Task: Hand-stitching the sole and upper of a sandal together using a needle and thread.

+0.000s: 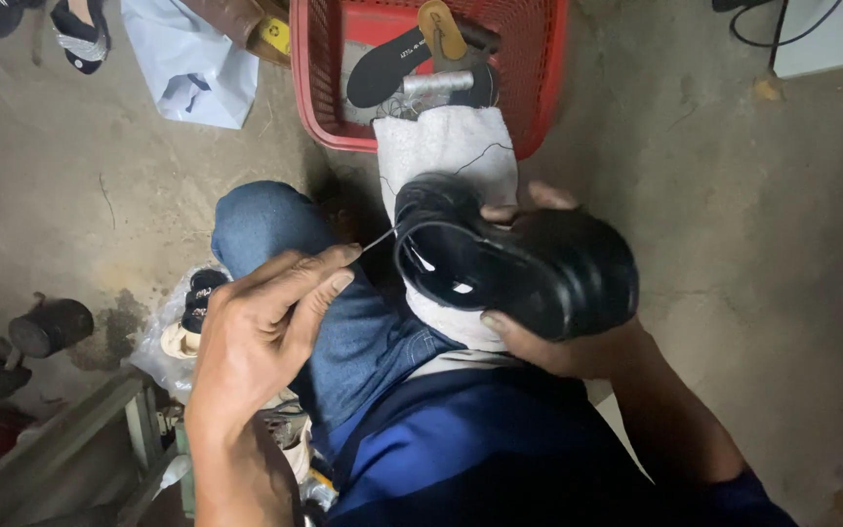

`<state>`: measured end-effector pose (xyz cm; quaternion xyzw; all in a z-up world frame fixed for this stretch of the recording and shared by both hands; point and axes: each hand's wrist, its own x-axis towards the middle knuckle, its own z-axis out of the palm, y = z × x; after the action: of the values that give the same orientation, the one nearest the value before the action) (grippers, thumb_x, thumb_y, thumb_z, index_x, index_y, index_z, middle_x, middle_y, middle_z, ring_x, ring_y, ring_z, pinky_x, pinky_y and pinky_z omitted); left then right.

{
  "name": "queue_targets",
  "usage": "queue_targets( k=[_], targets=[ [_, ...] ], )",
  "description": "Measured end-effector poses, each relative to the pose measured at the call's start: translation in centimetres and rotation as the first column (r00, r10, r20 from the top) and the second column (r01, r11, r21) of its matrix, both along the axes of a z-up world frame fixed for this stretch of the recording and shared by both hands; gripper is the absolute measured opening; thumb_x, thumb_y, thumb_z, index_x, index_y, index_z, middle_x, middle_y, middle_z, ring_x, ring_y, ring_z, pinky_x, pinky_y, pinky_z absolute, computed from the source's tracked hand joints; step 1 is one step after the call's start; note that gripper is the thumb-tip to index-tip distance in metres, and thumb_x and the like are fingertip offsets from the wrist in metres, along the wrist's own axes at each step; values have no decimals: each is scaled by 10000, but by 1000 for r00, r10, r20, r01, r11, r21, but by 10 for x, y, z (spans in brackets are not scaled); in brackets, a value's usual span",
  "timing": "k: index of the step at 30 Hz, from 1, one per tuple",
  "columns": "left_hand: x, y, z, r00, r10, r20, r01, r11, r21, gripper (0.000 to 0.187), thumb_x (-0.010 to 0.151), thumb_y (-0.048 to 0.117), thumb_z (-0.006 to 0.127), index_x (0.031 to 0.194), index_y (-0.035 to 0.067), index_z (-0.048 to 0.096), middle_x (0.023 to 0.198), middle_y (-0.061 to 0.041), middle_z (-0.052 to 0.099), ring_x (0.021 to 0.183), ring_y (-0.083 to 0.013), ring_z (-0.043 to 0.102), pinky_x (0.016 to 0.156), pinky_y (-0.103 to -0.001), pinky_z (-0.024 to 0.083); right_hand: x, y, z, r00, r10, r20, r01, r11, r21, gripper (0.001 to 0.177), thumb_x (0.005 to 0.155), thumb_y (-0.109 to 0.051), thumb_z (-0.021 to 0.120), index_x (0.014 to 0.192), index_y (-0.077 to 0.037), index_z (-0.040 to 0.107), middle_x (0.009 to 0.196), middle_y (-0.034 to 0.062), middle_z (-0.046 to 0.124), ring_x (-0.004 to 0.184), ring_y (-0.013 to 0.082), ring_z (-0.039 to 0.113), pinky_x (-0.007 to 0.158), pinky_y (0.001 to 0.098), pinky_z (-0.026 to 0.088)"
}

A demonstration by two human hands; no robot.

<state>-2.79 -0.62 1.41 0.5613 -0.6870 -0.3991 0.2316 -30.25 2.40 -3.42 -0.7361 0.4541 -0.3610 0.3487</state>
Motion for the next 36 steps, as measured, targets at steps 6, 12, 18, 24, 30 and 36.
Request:
queue_targets(
  k=[6,12,18,24,30,36],
  targets=[
    [1,-2,-2,997,-6,77,6,1000,1,205,904,60,711,1094,5,765,938,-71,767,459,-139,484,470,-279,431,3,-2,1,991,20,-134,-23,1000,-18,790,657,-85,888,1333,55,505,1337,210,629,1257,316,650,1250,497,395],
    [-4,-11,-7,999,-16,39,15,1000,9,194,915,64,705,1084,-11,763,909,-82,775,499,-144,549,469,-278,429,5,-5,6,990,17,-137,-22,999,-35,558,671,-100,847,1168,3,617,1207,188,701,1200,291,662,1264,543,323],
    [-6,-18,-11,1000,-26,4,26,999,-30,177,912,35,699,1068,-33,748,973,-119,787,641,-193,681,589,-294,509,8,-8,10,987,4,-159,-12,999,-48,588,607,-104,886,1143,0,668,1207,164,709,1265,297,624,1250,527,335],
    [-5,-21,-16,999,-26,-21,26,999,-18,170,919,35,696,1058,-45,750,951,-137,788,657,-200,694,597,-291,523,7,-6,-1,968,37,-249,-37,999,6,646,608,-216,937,1156,-39,643,1350,152,625,1405,373,464,1224,572,353],
    [-3,-23,-20,998,-19,-57,19,1000,3,161,930,43,698,1056,-43,749,934,-121,779,608,-170,636,551,-270,481,5,-9,-1,967,53,-251,-64,997,-37,837,614,-246,974,1313,-46,560,1369,135,617,1396,309,520,1291,506,294],
    [-2,-24,-23,997,-49,-56,51,998,36,253,855,56,786,1103,8,771,849,-71,722,581,-128,584,519,-255,445,1,-7,-6,950,62,-305,-89,993,-74,746,657,-269,962,1282,-61,611,1358,145,642,1339,294,574,1267,534,308]
  ],
)
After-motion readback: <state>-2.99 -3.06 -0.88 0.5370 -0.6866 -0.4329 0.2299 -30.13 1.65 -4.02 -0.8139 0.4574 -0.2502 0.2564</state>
